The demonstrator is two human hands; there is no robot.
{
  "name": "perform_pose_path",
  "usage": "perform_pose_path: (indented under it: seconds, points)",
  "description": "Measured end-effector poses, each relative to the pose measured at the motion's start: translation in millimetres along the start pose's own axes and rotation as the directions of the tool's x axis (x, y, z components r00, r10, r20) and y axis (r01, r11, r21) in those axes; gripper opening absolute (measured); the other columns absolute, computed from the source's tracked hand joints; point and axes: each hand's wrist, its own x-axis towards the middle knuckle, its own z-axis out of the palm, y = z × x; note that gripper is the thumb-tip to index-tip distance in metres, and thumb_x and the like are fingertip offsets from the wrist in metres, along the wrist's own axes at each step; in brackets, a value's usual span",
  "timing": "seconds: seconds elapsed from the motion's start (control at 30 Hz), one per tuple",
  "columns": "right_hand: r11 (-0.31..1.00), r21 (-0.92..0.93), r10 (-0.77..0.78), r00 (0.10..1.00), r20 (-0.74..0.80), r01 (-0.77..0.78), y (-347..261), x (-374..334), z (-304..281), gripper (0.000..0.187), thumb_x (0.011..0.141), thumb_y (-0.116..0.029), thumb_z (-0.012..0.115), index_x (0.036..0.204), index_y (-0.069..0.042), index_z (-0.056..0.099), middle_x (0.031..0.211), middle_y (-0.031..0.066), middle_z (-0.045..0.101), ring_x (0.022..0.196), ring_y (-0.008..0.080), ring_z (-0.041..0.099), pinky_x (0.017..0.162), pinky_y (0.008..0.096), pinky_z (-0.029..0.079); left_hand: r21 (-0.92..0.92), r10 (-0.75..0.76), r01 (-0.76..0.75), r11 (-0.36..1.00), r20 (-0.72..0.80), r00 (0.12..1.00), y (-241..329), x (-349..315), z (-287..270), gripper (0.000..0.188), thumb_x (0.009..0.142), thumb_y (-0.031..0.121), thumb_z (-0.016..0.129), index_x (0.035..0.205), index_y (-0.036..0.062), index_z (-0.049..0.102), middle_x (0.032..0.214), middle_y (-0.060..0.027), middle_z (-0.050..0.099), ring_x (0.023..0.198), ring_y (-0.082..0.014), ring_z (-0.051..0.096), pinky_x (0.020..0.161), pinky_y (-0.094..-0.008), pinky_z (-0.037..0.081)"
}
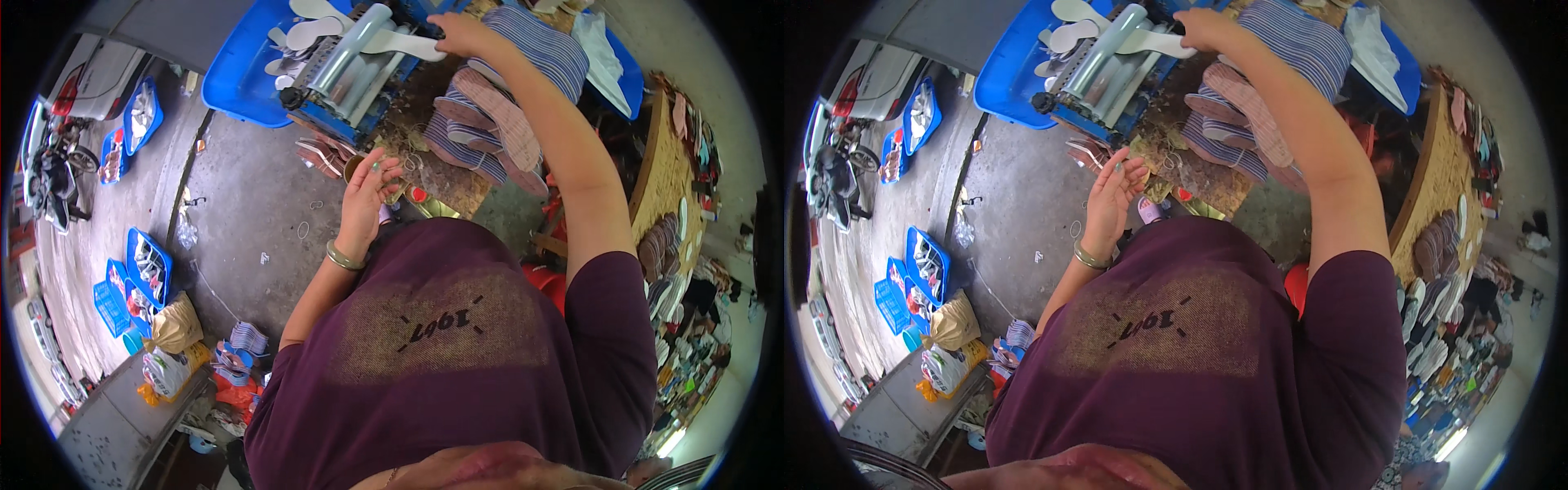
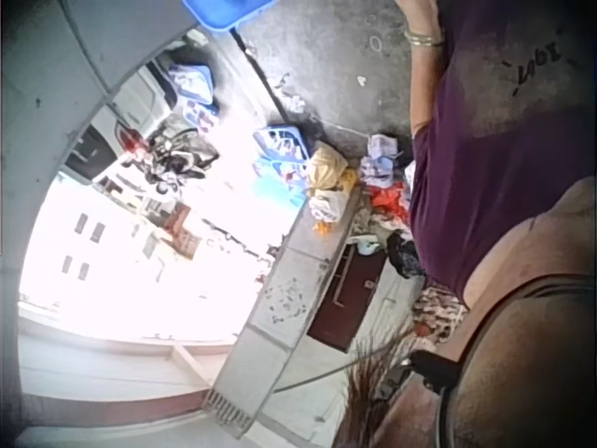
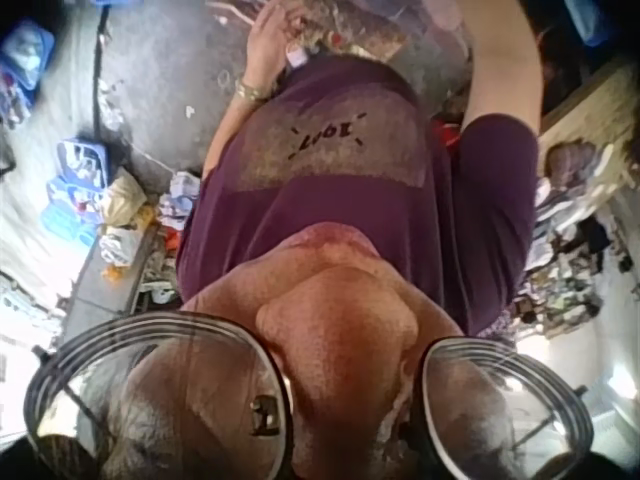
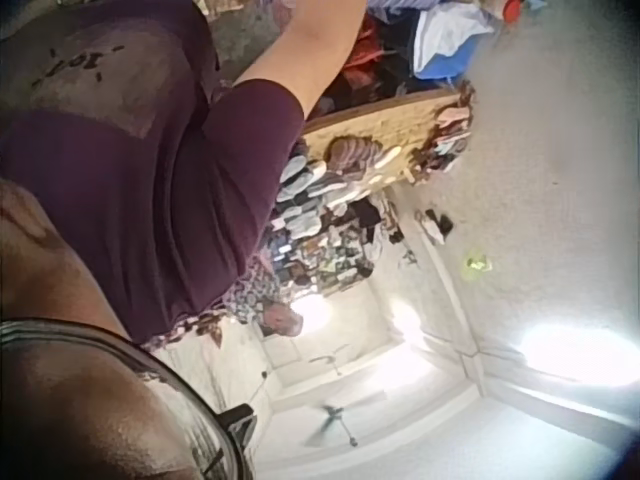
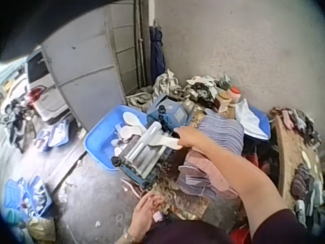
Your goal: The person repeatedly feeds white shoe insoles into a blue machine to process their edges. They handle the insoles one at a time, moving them between the machine and a stack of striped insoles on the table. The person also stacks the processed insoles and occasionally adjusts the pile of striped insoles.
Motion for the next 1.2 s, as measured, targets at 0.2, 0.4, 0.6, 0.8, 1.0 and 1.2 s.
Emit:
perform_pose_path:
  seconds: [0.2, 0.4, 0.6, 0.8, 1.0, 1.2]
  points:
    - [0.949, 0.306, 0.034, 0.945, -0.326, 0.071, 13, -105, -63, 0.03, 0.08, -0.025, 0.065, 0.105, -0.007, 0.063, 0.092, 0.015, 0.066, 0.085, 0.0294, 0.065, 0.074, 0.04, 0.052, 0.358, 0.078, -0.146, 0.922, 0.199, 0.977, -18, 33, 29, 0.04, 0.095, 0.01, 0.05, 0.135, 0.0048, 0.045, 0.123, -0.0099, 0.057, 0.111, -0.0187, 0.055, 0.094, -0.0303, 0.042]
    - [0.9, 0.421, 0.22, 0.951, -0.217, -0.112, 9, -238, -9, 0.061, 0.078, -0.02, 0.071, 0.133, -0.007, 0.047, 0.126, 0.0148, 0.056, 0.111, 0.0287, 0.057, 0.093, 0.0373, 0.046, 0.69, 0.16, -0.673, 0.268, 0.657, 0.737, -22, 80, 97, 0.06, 0.079, 0.009, 0.066, 0.134, 0.0055, 0.043, 0.131, -0.0129, 0.05, 0.12, -0.0277, 0.049, 0.102, -0.0367, 0.037]
    - [0.808, 0.54, 0.437, 0.855, -0.28, -0.236, -17, -305, 55, 0.061, 0.074, -0.016, 0.072, 0.129, -0.006, 0.047, 0.128, 0.0181, 0.05, 0.12, 0.036, 0.047, 0.1, 0.0408, 0.04, 0.392, -0.074, -0.87, -0.298, 0.9, 0.431, -29, 134, 154, 0.075, 0.069, 0.011, 0.071, 0.137, 0.0075, 0.04, 0.139, -0.014, 0.044, 0.126, -0.0321, 0.043, 0.105, -0.0424, 0.034]
    - [0.75, 0.605, 0.542, 0.772, -0.331, -0.267, -13, -346, 76, 0.052, 0.077, -0.016, 0.068, 0.124, -0.004, 0.049, 0.129, 0.0181, 0.049, 0.118, 0.0353, 0.049, 0.097, 0.0418, 0.044, 0.254, -0.268, -0.865, -0.433, 0.88, 0.392, -23, 159, 192, 0.076, 0.065, 0.003, 0.071, 0.136, 0.0076, 0.043, 0.119, -0.0127, 0.054, 0.112, -0.032, 0.05, 0.098, -0.0413, 0.037]
    - [0.661, 0.728, 0.559, 0.766, -0.318, -0.181, -13, -354, 56, 0.059, 0.074, -0.016, 0.071, 0.126, -0.004, 0.048, 0.127, 0.0179, 0.05, 0.117, 0.0341, 0.05, 0.096, 0.0403, 0.045, 0.364, -0.281, -0.891, -0.271, 0.855, 0.435, 6, 150, 204, 0.07, 0.063, 0.005, 0.074, 0.129, 0.0066, 0.049, 0.12, -0.0123, 0.055, 0.11, -0.0292, 0.054, 0.093, -0.0371, 0.043]
    - [0.602, 0.788, 0.518, 0.685, -0.512, 0.133, -43, -332, -7, 0.094, 0.067, -0.018, 0.078, 0.144, -0.006, 0.025, 0.137, 0.0224, 0.041, 0.127, 0.0354, 0.043, 0.102, 0.0401, 0.039, 0.669, -0.09, -0.524, 0.527, 0.657, 0.748, 16, 114, 174, 0.063, 0.077, 0.002, 0.066, 0.135, 0.0005, 0.041, 0.124, -0.0112, 0.052, 0.112, -0.0262, 0.053, 0.099, -0.0377, 0.041]
